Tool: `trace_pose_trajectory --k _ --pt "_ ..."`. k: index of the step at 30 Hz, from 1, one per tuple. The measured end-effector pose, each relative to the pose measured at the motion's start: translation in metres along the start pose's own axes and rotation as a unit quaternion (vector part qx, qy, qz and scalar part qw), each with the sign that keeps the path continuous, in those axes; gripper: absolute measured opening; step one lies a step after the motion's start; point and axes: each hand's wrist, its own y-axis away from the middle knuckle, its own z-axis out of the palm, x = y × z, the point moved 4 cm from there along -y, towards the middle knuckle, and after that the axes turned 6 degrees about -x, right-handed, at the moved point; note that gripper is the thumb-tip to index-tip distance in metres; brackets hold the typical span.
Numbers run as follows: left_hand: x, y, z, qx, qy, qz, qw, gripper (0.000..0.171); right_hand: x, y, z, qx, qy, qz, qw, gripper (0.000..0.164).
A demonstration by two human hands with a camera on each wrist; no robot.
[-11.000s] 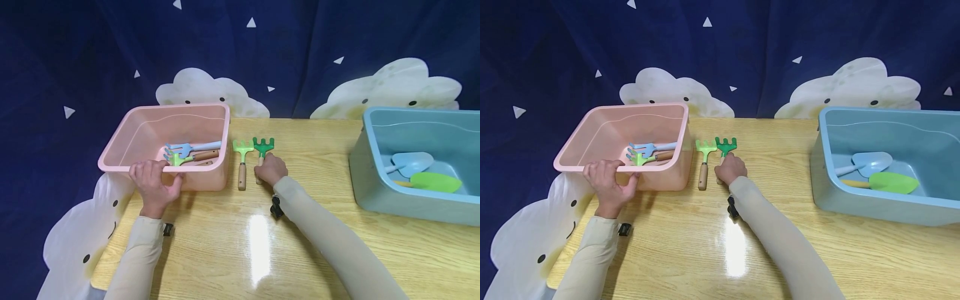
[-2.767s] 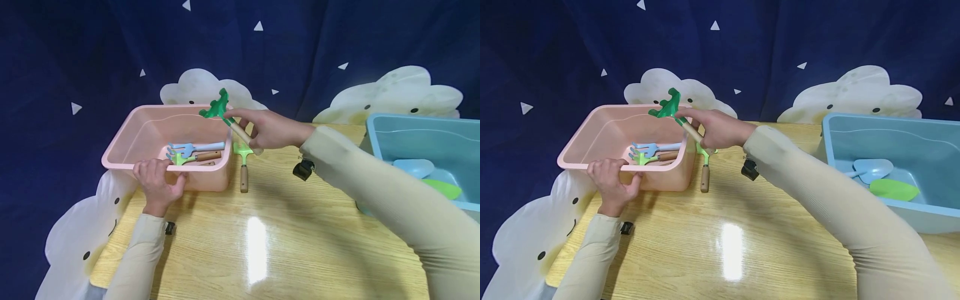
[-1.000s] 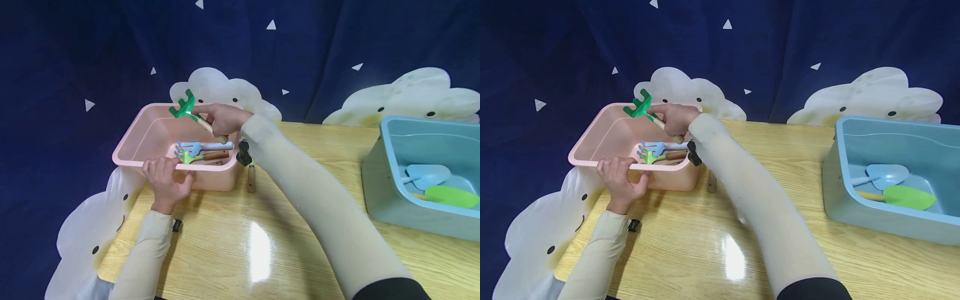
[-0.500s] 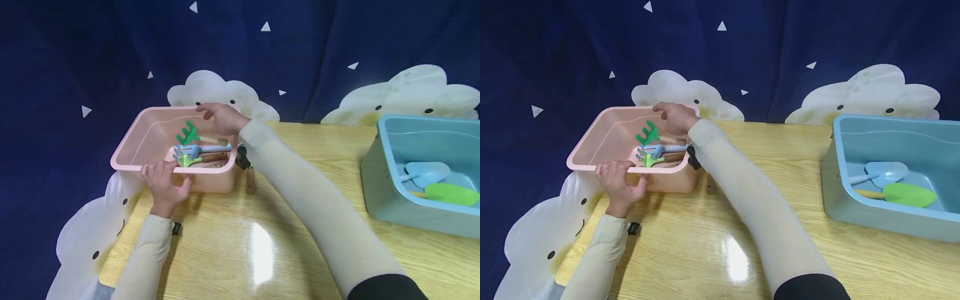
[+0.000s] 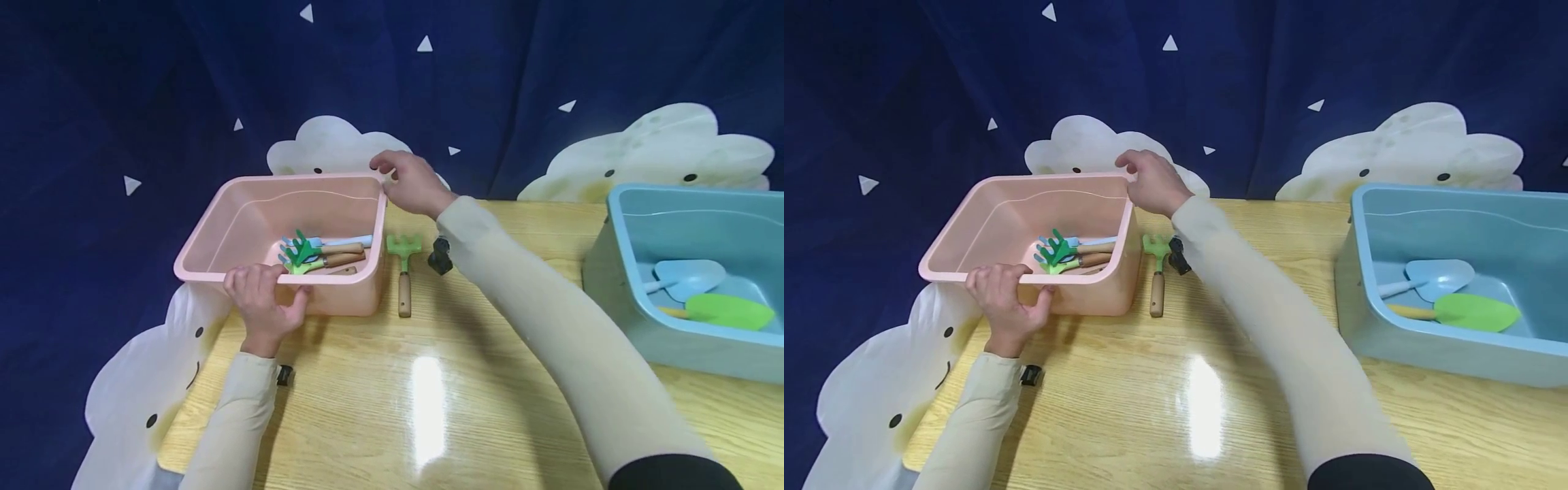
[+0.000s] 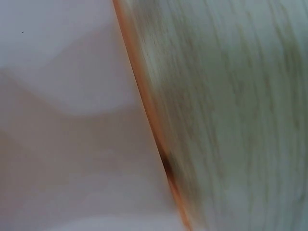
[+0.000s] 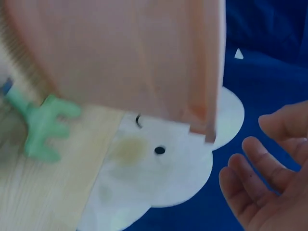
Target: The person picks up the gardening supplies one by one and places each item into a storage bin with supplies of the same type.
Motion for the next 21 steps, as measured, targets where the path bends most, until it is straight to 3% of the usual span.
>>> trace_pose_trajectory --k 10,21 --pt "0.001 -0.001 -0.002 0.010 -0.003 -0.001 0.9999 0.042 0.031 0.041 -0.004 -0.024 0.086 -0.012 0.996 0.045" --pt "0.002 -0.001 -0.001 0.005 -0.001 -0.006 1.0000 0.048 0.028 0.071 0.000 -0.030 0.164 -0.047 0.985 0.043"
